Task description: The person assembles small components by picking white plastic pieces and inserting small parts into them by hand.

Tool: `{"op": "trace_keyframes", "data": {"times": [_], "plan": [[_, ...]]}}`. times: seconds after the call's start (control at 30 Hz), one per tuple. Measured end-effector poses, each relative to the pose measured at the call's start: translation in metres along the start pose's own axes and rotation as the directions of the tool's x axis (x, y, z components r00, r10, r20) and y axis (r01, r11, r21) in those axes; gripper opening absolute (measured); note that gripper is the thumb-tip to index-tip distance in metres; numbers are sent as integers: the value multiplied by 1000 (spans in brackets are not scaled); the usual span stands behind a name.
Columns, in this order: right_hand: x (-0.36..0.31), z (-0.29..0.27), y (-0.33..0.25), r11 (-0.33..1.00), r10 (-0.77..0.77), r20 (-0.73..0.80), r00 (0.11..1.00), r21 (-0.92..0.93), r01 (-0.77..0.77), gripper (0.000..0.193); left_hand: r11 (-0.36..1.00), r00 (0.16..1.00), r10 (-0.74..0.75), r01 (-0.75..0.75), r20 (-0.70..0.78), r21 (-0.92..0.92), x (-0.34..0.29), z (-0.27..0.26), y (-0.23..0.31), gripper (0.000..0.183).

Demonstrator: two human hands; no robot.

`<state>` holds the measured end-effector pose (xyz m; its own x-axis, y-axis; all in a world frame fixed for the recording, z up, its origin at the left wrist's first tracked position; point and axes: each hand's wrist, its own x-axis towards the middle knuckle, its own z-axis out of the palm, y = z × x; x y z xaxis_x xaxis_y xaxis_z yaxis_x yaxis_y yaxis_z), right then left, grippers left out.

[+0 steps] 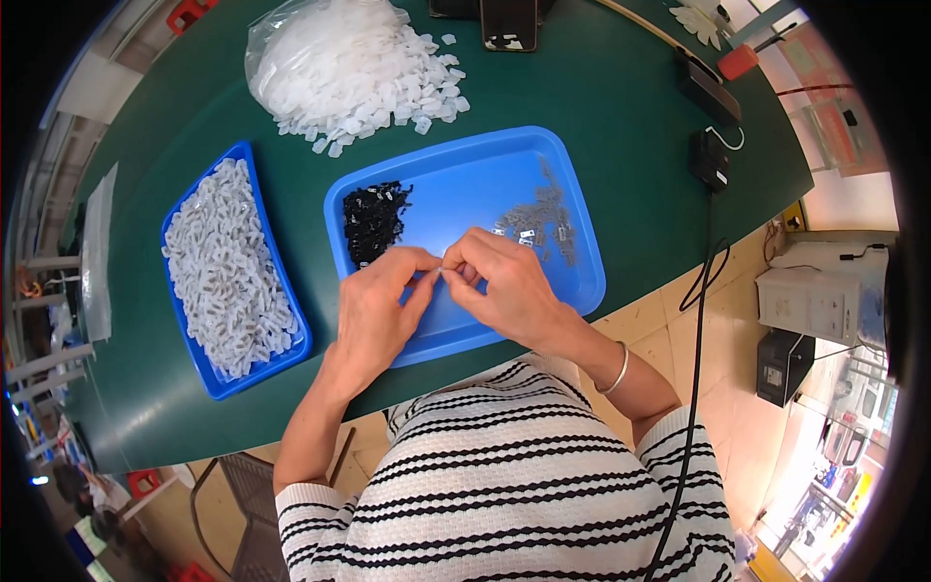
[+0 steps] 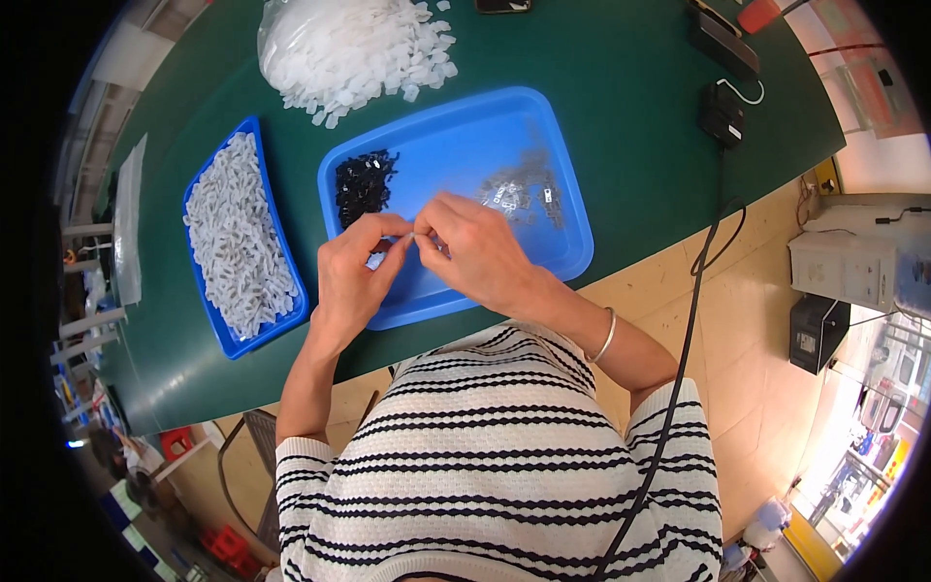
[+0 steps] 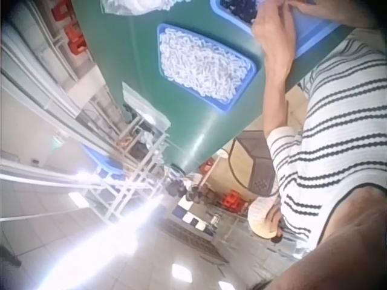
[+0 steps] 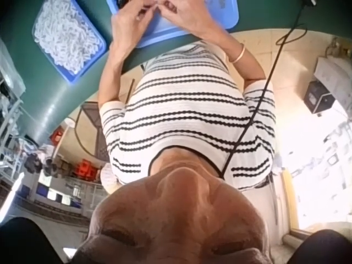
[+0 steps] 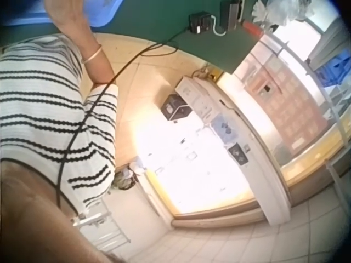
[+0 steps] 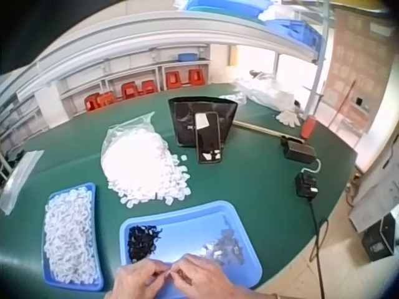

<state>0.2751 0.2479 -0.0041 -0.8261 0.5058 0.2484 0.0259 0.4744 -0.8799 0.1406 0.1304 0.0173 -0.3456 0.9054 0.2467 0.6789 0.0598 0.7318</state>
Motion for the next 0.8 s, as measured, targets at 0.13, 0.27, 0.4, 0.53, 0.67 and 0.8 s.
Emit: {"op": "trace_keyframes", "data": {"times": [0.13,0.27,0.4,0.53,0.67,0.8], "plan": [[1,-29,1,997,-57,47,997,-44,59,8,975,986,-145,156,81,-155,0,-5,1,13],[17,-81,33,906,-50,-29,998,-421,33,7,908,962,-245,271,119,-320,3,-1,-6,15],[20,-82,46,727,-70,94,993,-677,115,7,842,942,-308,336,135,-422,10,7,-11,14],[22,-74,46,716,-100,116,988,-681,152,8,851,944,-308,329,117,-410,12,12,-15,14],[24,-71,47,672,-81,160,984,-720,172,6,811,933,-335,356,130,-463,12,16,-16,12],[27,-74,52,686,-143,236,961,-676,268,14,710,913,-385,386,134,-589,10,18,-21,12]]}}
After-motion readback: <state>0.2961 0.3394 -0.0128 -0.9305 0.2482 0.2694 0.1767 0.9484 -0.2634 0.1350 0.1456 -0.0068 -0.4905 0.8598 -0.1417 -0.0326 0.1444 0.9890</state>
